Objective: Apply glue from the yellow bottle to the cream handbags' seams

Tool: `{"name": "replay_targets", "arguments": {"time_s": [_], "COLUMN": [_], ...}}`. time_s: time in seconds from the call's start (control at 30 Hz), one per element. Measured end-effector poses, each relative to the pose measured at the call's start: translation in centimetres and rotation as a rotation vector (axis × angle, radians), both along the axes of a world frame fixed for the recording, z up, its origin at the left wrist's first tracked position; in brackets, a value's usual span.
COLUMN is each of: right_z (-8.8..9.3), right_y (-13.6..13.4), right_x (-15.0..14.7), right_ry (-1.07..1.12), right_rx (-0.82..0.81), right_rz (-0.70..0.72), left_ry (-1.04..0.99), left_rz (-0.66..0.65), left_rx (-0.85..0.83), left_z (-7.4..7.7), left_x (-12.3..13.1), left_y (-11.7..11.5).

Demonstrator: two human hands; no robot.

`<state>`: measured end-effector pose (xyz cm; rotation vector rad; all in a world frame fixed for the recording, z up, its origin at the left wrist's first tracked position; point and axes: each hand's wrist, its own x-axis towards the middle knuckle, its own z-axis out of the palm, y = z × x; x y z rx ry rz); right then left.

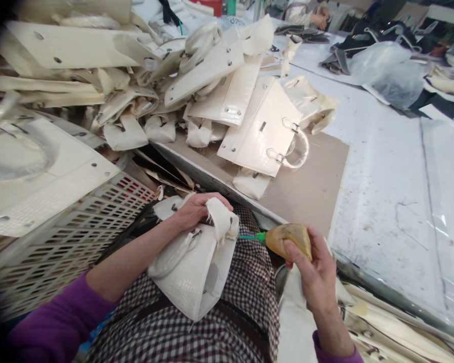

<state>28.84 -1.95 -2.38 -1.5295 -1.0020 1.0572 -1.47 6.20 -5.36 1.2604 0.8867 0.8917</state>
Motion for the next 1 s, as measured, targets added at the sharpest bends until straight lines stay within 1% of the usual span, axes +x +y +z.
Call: {"name": "replay_targets", "arguments": {"time_s": [0.13,0.3,0.43,0.53,0.67,0.77,1.0], "right_z": [-0.1,0.0,0.3,0.1,-0.5,-0.8,-0.3], "right_y": [-0.4,-1.5,-2.5,-2.6,-1.9,-1.7,-3.2], "right_x": [1.2,1.9,1.8,1.9,1.9,1.9,2.5], "right_ry": [0.065,0.093,0.135,0.151,0.078,0.046,0.127], "right_rx": [-0.024,-0.091,-0.119,-0.099,-0.016,-0.007,-0.154], "right_rz": [0.085,0.108,0.106,0.096,0.094,0.097,0.206], "left_ry": [-0.005,0.011,0.023,0.028,0.015,0.012,0.018], "left_rz": [-0.030,-0.058,-0.055,-0.055,-0.050,-0.038,-0.049], "left_rx": [0.051,0.105,0.120,0.115,0.095,0.078,0.087], "left_z": [-0.2,0.0,0.0,0.0,-0.1,-0.1,0.0], "left_x": [0.2,0.3,0.3,0.5,0.8,0.9,1.0], "left_y": [-0.1,-0.1,0.0,-0.1,-0.2,-0.3,-0.2]}}
